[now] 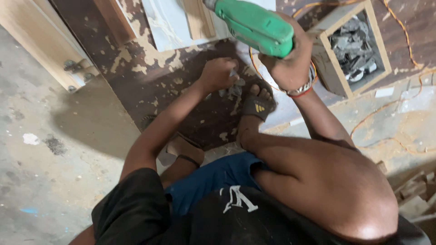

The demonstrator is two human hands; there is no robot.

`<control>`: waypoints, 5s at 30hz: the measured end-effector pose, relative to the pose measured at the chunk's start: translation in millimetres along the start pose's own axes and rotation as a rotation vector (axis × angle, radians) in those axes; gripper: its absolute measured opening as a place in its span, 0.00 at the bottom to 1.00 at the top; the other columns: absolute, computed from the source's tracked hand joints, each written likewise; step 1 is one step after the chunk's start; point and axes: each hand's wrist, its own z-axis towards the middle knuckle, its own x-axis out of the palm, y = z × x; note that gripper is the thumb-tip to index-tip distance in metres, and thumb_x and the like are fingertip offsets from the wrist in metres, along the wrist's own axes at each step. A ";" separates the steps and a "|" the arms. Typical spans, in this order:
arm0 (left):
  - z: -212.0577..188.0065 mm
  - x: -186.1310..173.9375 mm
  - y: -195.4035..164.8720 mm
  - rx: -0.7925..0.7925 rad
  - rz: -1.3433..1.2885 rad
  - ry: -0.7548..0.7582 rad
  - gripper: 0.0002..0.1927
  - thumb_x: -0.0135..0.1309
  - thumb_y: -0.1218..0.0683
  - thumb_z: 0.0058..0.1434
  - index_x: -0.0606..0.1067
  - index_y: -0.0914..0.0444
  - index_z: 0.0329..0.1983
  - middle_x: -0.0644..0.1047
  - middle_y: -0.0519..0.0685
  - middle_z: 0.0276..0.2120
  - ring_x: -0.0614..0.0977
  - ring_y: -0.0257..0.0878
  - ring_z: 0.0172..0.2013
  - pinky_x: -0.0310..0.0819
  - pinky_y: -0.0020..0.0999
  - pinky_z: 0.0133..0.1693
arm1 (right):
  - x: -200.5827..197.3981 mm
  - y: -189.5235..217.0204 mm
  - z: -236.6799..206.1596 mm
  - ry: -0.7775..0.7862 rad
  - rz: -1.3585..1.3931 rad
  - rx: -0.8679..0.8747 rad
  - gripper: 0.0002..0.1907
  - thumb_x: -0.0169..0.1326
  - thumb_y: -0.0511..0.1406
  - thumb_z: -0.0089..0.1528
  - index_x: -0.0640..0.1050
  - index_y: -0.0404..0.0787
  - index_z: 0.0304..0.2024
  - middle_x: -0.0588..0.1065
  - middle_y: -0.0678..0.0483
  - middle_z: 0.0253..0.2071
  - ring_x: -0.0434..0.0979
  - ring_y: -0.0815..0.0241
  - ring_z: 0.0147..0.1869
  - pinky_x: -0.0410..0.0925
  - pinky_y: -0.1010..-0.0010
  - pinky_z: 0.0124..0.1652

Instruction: The person uses a green corded drill to drive screws into a wooden frame, securing a thin wooden strip to a white panel. The person repeatedly positions the drill, drives screws, and repositions the strip along the frame.

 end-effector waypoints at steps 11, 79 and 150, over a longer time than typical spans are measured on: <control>14.4 48.3 -10.6 0.230 0.260 -0.138 0.06 0.57 0.52 0.61 0.77 0.57 0.38 0.77 0.49 0.36 0.82 0.46 0.28 0.77 0.44 0.30 | 5.8 21.1 7.0 -0.048 0.010 0.095 0.32 0.62 0.21 0.55 0.73 0.32 0.63 0.78 0.49 0.58 0.77 0.62 0.62 0.70 0.69 0.62; 21.8 -46.7 63.5 0.203 0.651 -0.579 0.10 0.55 0.58 0.60 0.76 0.64 0.45 0.74 0.51 0.49 0.78 0.36 0.26 0.76 0.36 0.29 | -0.6 4.3 8.6 -0.046 -0.090 0.126 0.33 0.60 0.21 0.52 0.75 0.30 0.62 0.78 0.50 0.55 0.77 0.64 0.60 0.70 0.70 0.61; 30.8 -39.5 103.1 0.390 0.428 -0.646 0.12 0.63 0.52 0.67 0.75 0.62 0.32 0.71 0.45 0.35 0.74 0.28 0.21 0.71 0.25 0.19 | 0.9 27.9 35.1 0.262 -0.688 0.094 0.28 0.57 0.29 0.52 0.80 0.41 0.57 0.80 0.38 0.39 0.82 0.37 0.43 0.74 0.53 0.45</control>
